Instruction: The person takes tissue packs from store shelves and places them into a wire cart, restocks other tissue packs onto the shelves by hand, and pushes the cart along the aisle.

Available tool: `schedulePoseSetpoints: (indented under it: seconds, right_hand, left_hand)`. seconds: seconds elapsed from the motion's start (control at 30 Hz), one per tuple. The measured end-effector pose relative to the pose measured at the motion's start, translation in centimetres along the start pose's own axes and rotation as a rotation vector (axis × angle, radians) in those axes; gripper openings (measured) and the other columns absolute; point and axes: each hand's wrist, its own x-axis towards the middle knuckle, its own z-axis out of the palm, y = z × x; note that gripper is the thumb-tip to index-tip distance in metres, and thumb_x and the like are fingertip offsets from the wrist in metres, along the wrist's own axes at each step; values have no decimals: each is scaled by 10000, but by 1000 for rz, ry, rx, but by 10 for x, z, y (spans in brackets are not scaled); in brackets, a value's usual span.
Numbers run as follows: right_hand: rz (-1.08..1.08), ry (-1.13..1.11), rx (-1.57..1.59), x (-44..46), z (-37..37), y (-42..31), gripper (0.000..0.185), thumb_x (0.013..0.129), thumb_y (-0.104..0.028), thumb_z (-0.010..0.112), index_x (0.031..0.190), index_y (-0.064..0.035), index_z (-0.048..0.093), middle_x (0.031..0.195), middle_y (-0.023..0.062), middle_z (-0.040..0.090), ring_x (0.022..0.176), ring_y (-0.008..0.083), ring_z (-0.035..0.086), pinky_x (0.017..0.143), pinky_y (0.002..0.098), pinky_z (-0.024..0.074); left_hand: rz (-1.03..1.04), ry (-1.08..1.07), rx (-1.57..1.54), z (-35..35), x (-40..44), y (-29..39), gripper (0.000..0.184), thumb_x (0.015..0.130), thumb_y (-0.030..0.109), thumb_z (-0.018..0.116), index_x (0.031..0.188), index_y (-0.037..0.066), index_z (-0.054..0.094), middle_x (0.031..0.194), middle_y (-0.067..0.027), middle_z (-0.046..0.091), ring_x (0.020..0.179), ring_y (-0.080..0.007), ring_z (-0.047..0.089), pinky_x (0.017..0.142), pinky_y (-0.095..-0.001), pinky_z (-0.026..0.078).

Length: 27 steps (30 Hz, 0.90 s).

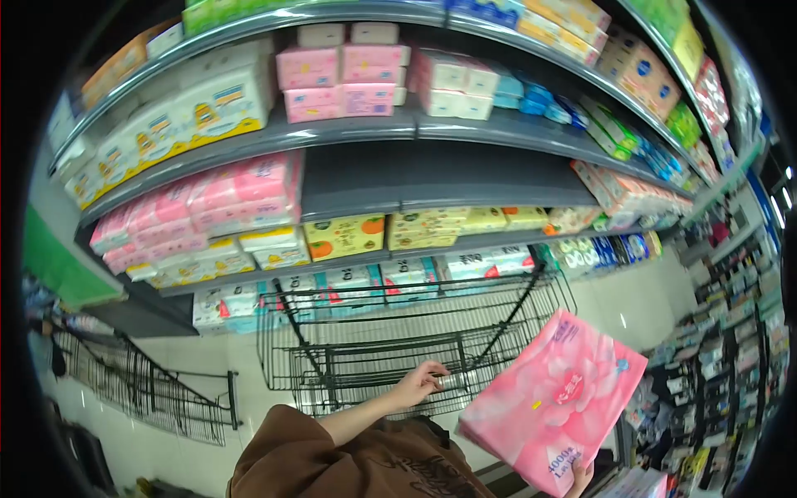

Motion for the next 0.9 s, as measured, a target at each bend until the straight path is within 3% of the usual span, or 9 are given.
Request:
schedulePoseSetpoints:
  seconds: [0.03, 0.13, 0.17, 0.33, 0.4, 0.47, 0.6, 0.7, 0.9]
  right_hand:
    - [8, -52, 34, 10, 21, 1, 598, 833, -191, 646, 1329, 76, 447, 1161, 175, 617, 1011, 278, 651, 867, 388, 544]
    - [57, -221, 141, 56, 79, 25, 556, 876, -275, 612, 1310, 47, 479, 1199, 163, 626, 1057, 278, 638, 917, 392, 526]
    - [91, -284, 181, 76, 100, 39, 548, 883, -275, 607, 1307, 47, 479, 1198, 164, 628, 1058, 279, 638, 921, 391, 526]
    - [283, -706, 424, 129, 259, 62, 506, 916, -249, 583, 1315, 45, 480, 1227, 173, 624, 1114, 278, 617, 968, 404, 501]
    - [308, -785, 392, 157, 316, 78, 500, 913, -242, 587, 1314, 41, 490, 1233, 169, 624, 1112, 278, 617, 979, 411, 492]
    - [373, -865, 352, 179, 382, 87, 483, 905, -244, 598, 1291, 35, 512, 1214, 167, 626, 1082, 281, 628, 924, 392, 519]
    - [539, -1097, 332, 210, 518, 95, 500, 923, -348, 614, 1302, -31, 537, 1222, 127, 633, 1110, 276, 608, 980, 426, 479]
    - [688, -1189, 458, 203, 555, 121, 526, 935, -426, 598, 1328, -82, 533, 1264, 99, 614, 1154, 260, 583, 990, 458, 462]
    - [389, -1139, 461, 242, 549, 204, 386, 963, -258, 620, 1291, -70, 538, 1219, 77, 633, 1120, 243, 605, 975, 435, 477]
  left_hand:
    - [8, -20, 15, -6, -5, 6, 345, 914, -40, 455, 1244, 34, 526, 1134, -71, 633, 910, -118, 621, 817, -280, 511]
    - [-20, -29, 338, -34, -23, 35, 320, 916, -4, 493, 1231, 27, 537, 1108, -66, 640, 904, -119, 627, 816, -279, 509]
    - [97, 127, 358, -41, -33, 31, 316, 915, 13, 519, 1230, 23, 539, 1043, -56, 645, 885, -111, 628, 798, -273, 503]
    - [84, 466, 324, -102, -104, 40, 261, 930, 16, 517, 1184, 28, 573, 947, -44, 648, 866, -125, 635, 796, -271, 506]
    - [248, 637, 249, -119, -138, 36, 239, 942, 5, 492, 1165, 30, 575, 959, -45, 646, 882, -124, 634, 807, -267, 506]
    - [208, 757, 237, -128, -180, 41, 224, 956, -6, 457, 1149, 21, 568, 1031, -58, 656, 913, -129, 630, 835, -269, 504]
    - [310, 1029, 100, -127, -239, 29, 200, 998, 13, 419, 1151, 26, 547, 1088, -72, 656, 918, -144, 629, 842, -291, 516]
    - [225, 1197, -14, -118, -257, 19, 180, 1013, 36, 422, 1145, 34, 545, 1089, -73, 656, 898, -140, 625, 830, -292, 518]
    - [203, 1229, -15, -107, -255, 15, 182, 1003, 49, 447, 1152, 22, 548, 1114, -84, 648, 919, -150, 616, 867, -297, 503]
